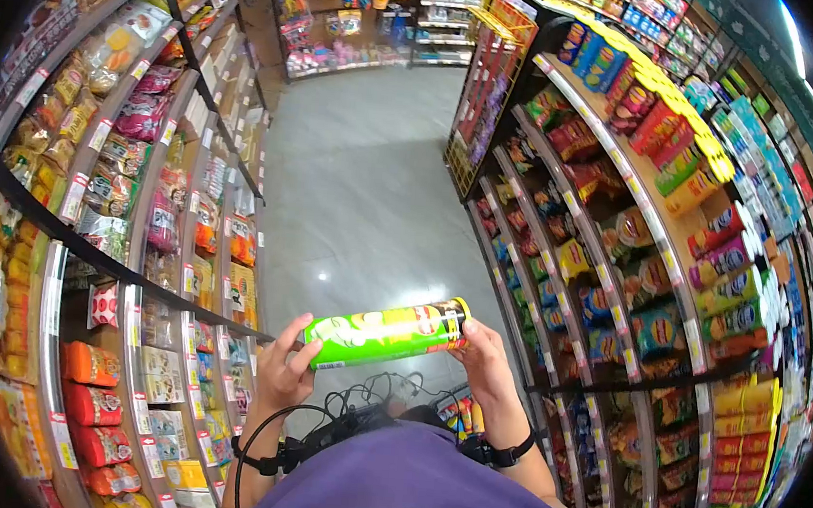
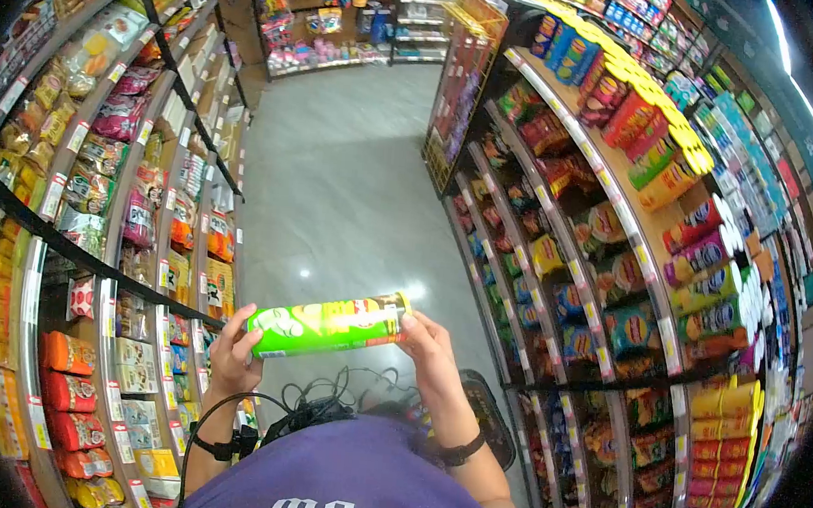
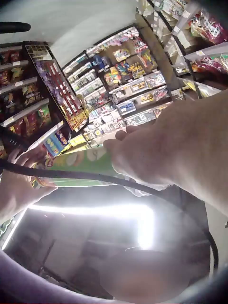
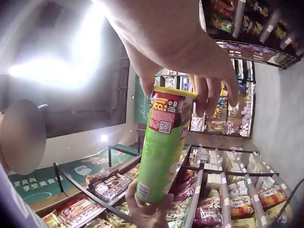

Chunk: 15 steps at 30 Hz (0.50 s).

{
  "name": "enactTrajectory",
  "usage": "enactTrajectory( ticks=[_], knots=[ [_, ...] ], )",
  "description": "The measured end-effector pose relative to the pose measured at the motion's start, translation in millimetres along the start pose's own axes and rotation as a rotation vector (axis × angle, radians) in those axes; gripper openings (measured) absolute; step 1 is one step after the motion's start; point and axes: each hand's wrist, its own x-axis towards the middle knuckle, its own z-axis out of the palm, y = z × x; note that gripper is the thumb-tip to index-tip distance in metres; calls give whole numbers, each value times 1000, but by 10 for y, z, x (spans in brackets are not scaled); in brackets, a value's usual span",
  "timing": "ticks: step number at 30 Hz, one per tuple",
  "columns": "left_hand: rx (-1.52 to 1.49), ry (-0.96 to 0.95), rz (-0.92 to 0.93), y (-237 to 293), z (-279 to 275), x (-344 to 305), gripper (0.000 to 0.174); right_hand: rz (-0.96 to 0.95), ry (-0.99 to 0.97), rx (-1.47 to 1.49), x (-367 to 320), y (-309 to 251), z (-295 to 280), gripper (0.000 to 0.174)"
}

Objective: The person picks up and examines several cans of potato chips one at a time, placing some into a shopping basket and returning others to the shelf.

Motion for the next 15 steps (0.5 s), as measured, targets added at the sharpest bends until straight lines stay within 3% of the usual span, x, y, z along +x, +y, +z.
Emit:
enactTrajectory(
  ticks=[8, 10, 13, 15],
  knots=[
    [-6, -49, -61, -70, 328, 672, 72, -17, -62, 50, 649, -274, -393, 54],
    [-31, -41, -62, -121, 459, 859, 70, -62, -53, 74, 718, -377, -467, 54],
    [-184, -100, -210, -189, 671, 1080, 69, -160, -37, 81, 809, -544, -590, 60],
    [-303, -125, -240, -316, 845, 1237, 77, -250, 1, 70, 909, -590, -642, 64]
  ],
)
